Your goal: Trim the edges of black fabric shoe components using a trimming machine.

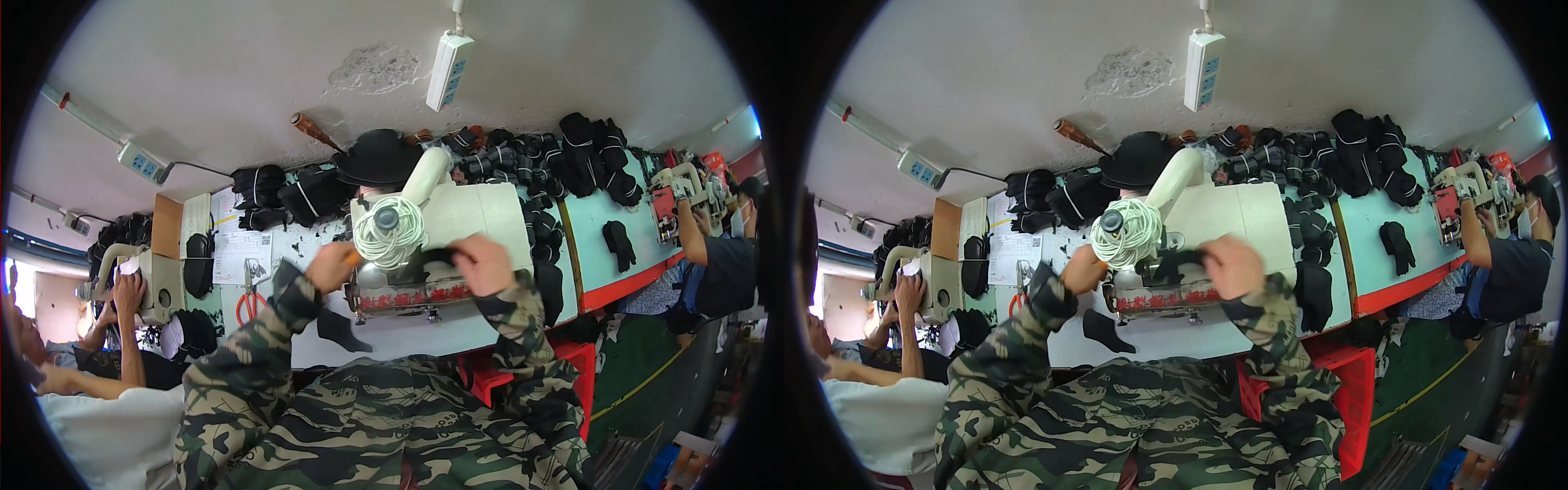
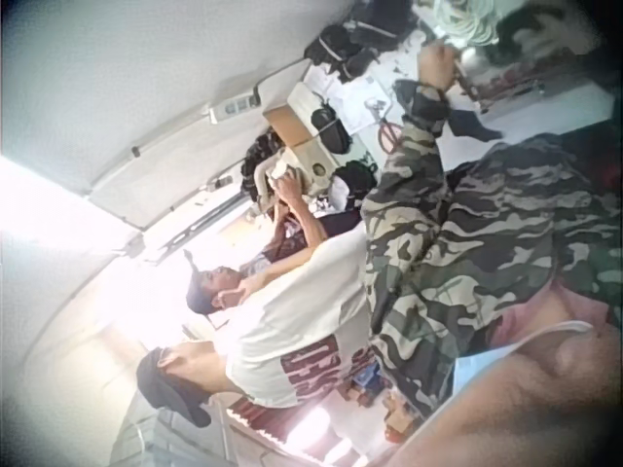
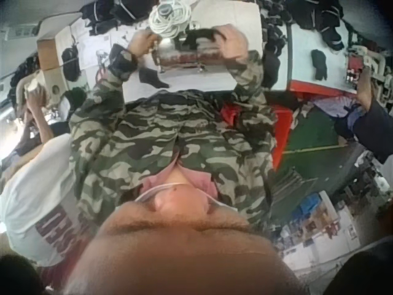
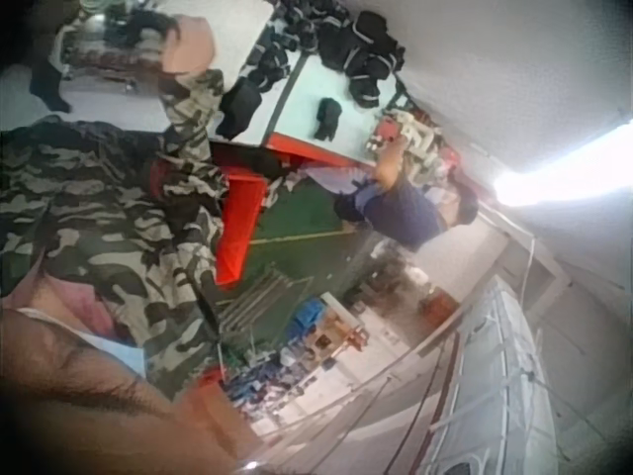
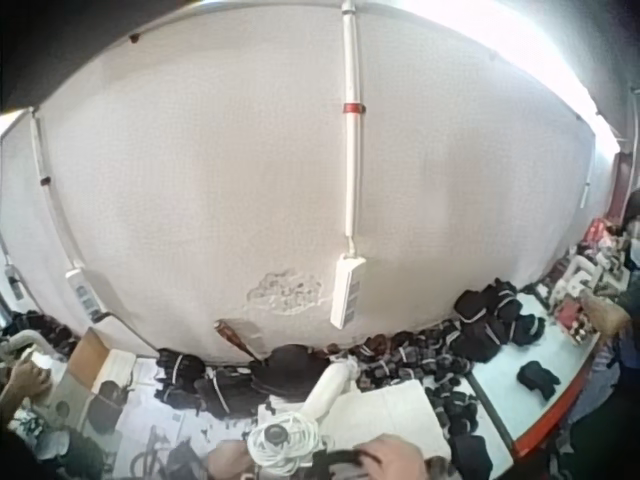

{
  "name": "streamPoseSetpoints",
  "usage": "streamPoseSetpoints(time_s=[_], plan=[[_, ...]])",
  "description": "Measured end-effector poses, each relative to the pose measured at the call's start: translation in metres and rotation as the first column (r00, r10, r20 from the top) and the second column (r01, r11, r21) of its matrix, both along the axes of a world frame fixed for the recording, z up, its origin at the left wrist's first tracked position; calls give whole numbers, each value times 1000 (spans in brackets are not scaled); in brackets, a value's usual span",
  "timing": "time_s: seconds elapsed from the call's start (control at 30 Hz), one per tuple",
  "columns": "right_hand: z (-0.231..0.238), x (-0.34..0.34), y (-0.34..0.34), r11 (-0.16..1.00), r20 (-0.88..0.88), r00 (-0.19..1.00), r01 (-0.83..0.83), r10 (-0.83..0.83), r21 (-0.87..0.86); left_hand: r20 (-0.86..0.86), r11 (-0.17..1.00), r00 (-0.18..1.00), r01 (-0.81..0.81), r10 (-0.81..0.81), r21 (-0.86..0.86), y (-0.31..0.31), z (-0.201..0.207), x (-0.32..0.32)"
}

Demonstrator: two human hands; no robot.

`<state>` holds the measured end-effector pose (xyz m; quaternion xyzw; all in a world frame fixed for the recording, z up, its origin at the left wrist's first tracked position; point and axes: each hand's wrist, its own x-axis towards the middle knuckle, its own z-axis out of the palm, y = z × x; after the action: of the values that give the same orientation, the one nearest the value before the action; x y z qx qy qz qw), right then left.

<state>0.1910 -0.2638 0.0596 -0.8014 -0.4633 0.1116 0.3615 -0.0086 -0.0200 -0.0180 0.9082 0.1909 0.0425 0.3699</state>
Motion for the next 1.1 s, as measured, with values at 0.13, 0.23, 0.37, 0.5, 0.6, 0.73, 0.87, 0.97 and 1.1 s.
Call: streamPoseSetpoints(time_s=[0.13, 0.23, 0.37, 0.5, 0.6, 0.73, 0.87, 0.97, 1.1], plan=[[16, 7, -25, 993, 425, 898, 92, -117, 77, -409, 905, 899, 33, 159, 424, -17, -11, -76], [-7, -20, -25, 1000, 269, 963, -20, 16, 11, -500, 936, 859, 77, 113, 343, -37, -33, -119], [-25, -87, -17, 933, -451, 851, -348, 270, -98, -532, 966, 847, 138, -1, 217, -40, -28, -116], [-37, -139, -7, 926, -535, 760, -353, 368, 135, -493, 724, 860, -256, -132, -641, -61, 59, -71], [-38, -130, 0, 952, -612, 745, -302, 264, 43, -316, 575, 946, -218, -73, -788, -83, 102, -47], [-24, -107, -3, 993, -934, 339, -48, 118, 108, 96, 995, 994, -42, 51, -93, -73, 114, -27], [-27, -111, 4, 991, -969, 210, 7, 129, 133, -67, 940, 944, 314, -324, -134, -63, 91, -14], [-35, -108, 8, 999, -939, 344, 49, -17, 0, -342, 833, 895, 55, -286, -551, -47, 87, -2], [-33, -99, 6, 998, -973, 229, 63, -20, -6, -314, 493, 932, -189, -183, -849, -39, 64, -16]])
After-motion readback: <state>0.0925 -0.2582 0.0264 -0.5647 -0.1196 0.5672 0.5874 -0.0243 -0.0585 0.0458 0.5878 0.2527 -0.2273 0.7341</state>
